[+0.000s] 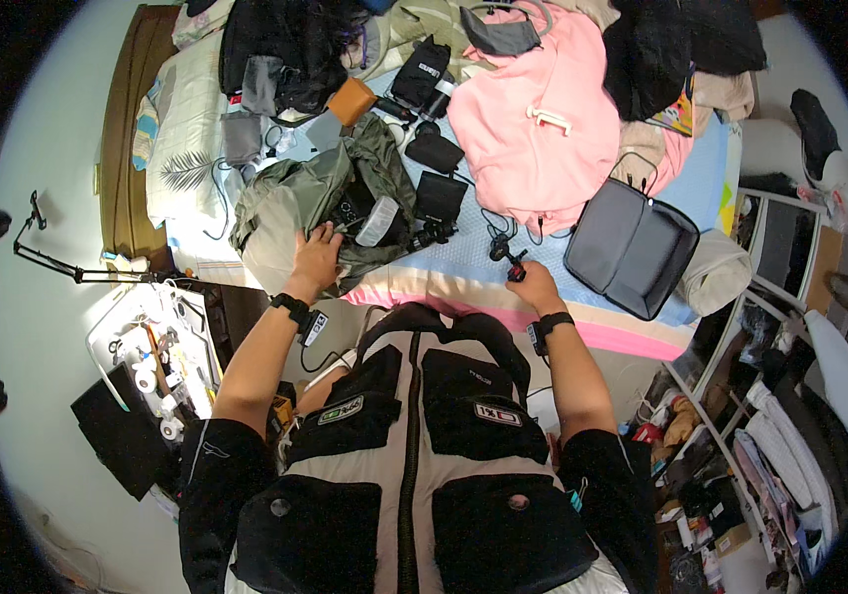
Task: The person assembles a camera mount by attaching a handle to a bracket and securing it with a strap. They then place the assembled mount into a small pouch and put the pouch into a green bag.
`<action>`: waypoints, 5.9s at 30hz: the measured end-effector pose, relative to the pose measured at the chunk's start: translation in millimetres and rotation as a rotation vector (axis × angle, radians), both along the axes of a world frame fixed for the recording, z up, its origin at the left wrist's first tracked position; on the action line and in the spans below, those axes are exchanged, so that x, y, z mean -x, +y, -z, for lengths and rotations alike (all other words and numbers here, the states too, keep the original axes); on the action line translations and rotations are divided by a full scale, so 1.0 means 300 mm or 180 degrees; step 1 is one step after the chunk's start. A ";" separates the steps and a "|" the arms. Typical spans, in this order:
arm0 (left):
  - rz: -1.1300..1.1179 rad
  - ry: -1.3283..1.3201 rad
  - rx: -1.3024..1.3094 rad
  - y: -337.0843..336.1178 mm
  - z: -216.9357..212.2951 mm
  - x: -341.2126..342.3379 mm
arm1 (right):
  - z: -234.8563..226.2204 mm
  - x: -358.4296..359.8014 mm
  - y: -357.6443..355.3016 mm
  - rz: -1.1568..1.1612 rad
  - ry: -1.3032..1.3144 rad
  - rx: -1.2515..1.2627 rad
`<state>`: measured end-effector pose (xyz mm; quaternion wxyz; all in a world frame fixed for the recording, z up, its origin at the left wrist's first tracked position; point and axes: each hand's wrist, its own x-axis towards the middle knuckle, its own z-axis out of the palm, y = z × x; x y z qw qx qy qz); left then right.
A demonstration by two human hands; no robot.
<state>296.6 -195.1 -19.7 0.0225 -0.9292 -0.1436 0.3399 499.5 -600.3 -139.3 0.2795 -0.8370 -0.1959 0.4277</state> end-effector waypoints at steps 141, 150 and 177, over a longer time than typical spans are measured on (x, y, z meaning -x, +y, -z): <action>0.1592 -0.4555 0.1550 -0.189 -0.747 -0.307 | -0.901 -0.174 0.464 0.1819 0.1671 -0.2486; 0.1970 -0.4121 0.1783 -0.275 -0.733 -0.115 | -0.793 0.091 0.551 0.1555 0.3411 -0.3063; 0.0376 -0.4857 0.1878 -0.212 -0.675 0.148 | -1.122 0.116 0.366 0.0870 0.1603 -0.4674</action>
